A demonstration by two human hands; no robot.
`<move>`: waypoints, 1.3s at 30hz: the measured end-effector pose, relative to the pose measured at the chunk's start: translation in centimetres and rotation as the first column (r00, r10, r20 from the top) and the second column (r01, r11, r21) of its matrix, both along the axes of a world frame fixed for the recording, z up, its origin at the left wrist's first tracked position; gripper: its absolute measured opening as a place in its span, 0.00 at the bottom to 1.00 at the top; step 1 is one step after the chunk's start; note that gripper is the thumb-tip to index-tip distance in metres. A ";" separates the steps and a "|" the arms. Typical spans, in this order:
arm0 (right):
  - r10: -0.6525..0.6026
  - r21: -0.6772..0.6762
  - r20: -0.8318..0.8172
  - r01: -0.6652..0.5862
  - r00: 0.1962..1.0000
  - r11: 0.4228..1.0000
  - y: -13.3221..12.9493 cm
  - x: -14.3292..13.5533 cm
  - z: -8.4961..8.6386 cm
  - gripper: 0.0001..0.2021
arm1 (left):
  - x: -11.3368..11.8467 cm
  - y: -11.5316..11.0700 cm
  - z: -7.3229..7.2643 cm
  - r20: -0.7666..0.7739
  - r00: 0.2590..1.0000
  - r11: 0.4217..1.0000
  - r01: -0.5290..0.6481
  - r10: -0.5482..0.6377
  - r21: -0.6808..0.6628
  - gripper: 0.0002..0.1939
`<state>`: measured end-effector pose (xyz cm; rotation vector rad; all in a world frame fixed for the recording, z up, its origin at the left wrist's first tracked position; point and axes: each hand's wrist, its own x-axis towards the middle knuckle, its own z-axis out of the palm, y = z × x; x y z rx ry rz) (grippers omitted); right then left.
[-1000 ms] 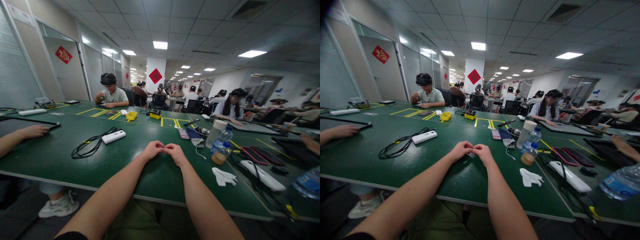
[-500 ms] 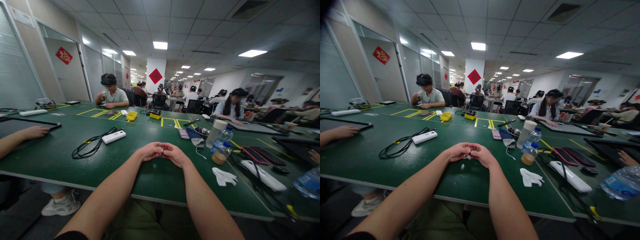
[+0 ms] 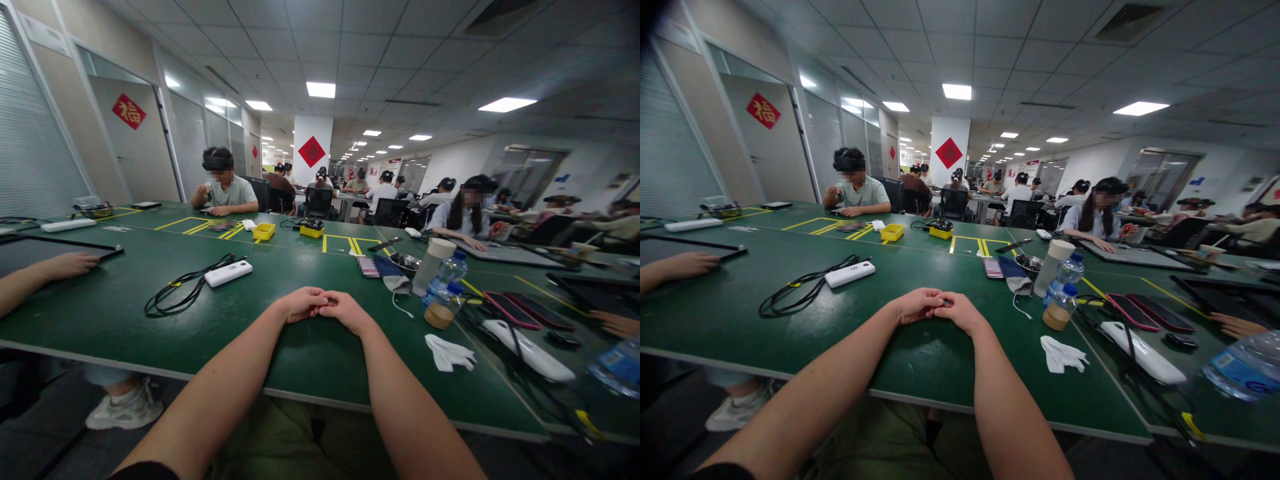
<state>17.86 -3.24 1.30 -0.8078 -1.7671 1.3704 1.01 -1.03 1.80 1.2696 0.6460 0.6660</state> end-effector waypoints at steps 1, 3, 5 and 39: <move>-0.050 0.015 0.012 0.050 0.999 0.999 0.1 0.0 -0.1 0.16 | 0.1 0.1 -0.1 0.010 1.000 1.000 -0.020 0.020 -0.007 0.13; -0.172 0.078 0.068 0.166 0.983 0.983 0.5 0.0 -0.2 0.17 | 0.4 0.2 -0.3 0.024 0.998 0.998 -0.066 0.066 -0.003 0.13; -0.258 0.147 0.112 0.241 0.960 0.959 0.8 0.0 -0.4 0.18 | 0.7 0.4 -0.5 0.021 0.993 0.993 -0.114 0.113 0.040 0.11; -0.358 0.068 0.055 0.354 0.932 0.933 1.5 -0.1 -1.0 0.29 | 0.5 1.6 -0.1 0.226 0.853 0.858 -0.381 0.470 -0.345 0.03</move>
